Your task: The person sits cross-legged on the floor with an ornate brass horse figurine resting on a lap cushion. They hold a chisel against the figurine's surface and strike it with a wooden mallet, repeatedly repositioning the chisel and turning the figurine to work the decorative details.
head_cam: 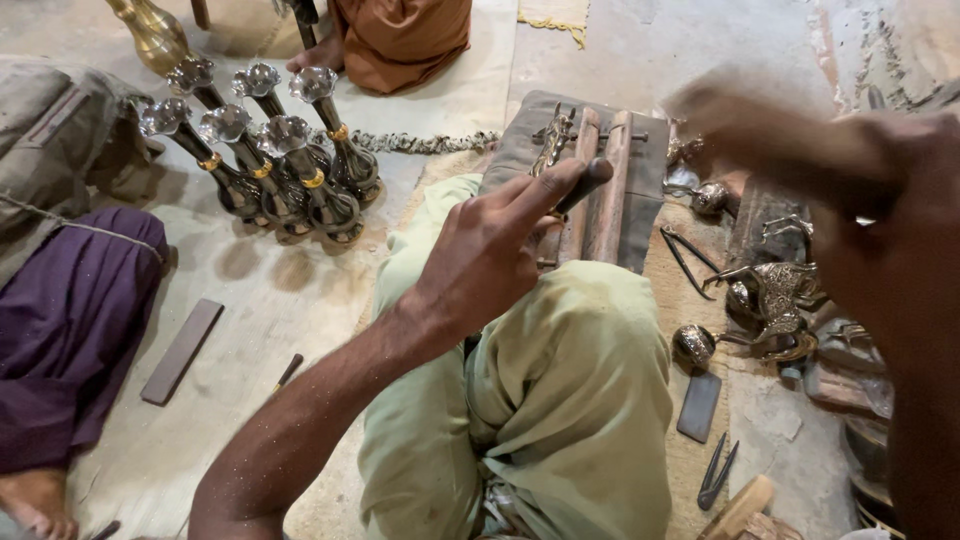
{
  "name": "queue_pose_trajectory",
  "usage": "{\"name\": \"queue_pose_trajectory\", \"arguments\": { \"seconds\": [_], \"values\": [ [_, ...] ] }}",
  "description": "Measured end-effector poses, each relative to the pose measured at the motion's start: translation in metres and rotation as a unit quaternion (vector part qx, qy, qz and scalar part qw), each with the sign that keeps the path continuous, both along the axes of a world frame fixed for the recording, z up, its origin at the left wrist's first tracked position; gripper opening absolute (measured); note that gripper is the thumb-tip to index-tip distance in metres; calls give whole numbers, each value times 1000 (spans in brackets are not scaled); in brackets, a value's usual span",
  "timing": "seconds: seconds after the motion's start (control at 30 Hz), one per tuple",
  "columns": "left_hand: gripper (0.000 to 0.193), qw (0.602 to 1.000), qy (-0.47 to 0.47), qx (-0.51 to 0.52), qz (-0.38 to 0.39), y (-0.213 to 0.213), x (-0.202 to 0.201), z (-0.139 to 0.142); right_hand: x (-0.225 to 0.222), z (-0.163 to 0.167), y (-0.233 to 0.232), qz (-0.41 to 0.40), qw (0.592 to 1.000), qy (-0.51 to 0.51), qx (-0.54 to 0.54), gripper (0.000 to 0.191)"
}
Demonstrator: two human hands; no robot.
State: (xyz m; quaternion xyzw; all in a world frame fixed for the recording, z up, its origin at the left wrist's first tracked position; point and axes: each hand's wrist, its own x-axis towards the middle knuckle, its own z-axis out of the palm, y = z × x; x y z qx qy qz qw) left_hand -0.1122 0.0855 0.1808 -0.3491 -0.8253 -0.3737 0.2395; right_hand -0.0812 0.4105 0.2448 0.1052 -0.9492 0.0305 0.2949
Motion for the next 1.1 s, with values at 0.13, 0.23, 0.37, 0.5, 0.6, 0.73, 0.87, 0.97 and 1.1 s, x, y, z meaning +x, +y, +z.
{"name": "queue_pose_trajectory", "arguments": {
  "seconds": [0.13, 0.23, 0.37, 0.5, 0.6, 0.73, 0.87, 0.97, 1.1],
  "values": [
    [65, 999, -5, -32, -2, 1, -2, -1, 4, -14, 8, 10, 994, 32, 103, 25],
    [64, 999, 17, -33, -9, 0, -2, -1, 4, -20, 7, 37, 995, 74, 52, 30],
    [70, 997, 63, -48, 3, 0, 3, 1, 1, -14, -4, 73, 981, 148, 104, 37],
    [63, 1000, 10, 0, 11, 4, 6, 3, 6, -5, -16, 100, 982, 77, -138, 47],
    [64, 1000, 9, -9, 24, 6, 9, 2, 8, 1, -14, 44, 990, 108, 73, 47],
    [62, 999, 4, -9, 35, 4, 11, 0, 9, -2, -9, 89, 992, 31, -79, 41],
    [64, 1000, -6, -5, 28, 1, 10, 0, 6, -10, -7, 55, 994, 76, 47, 40],
    [65, 999, -31, -21, 22, 2, 8, 0, 6, -15, 5, 62, 986, 138, 68, 44],
    [69, 1000, 29, -9, -2, 3, 10, 3, -1, -42, 29, 52, 993, 94, 56, 34]
  ]
}}
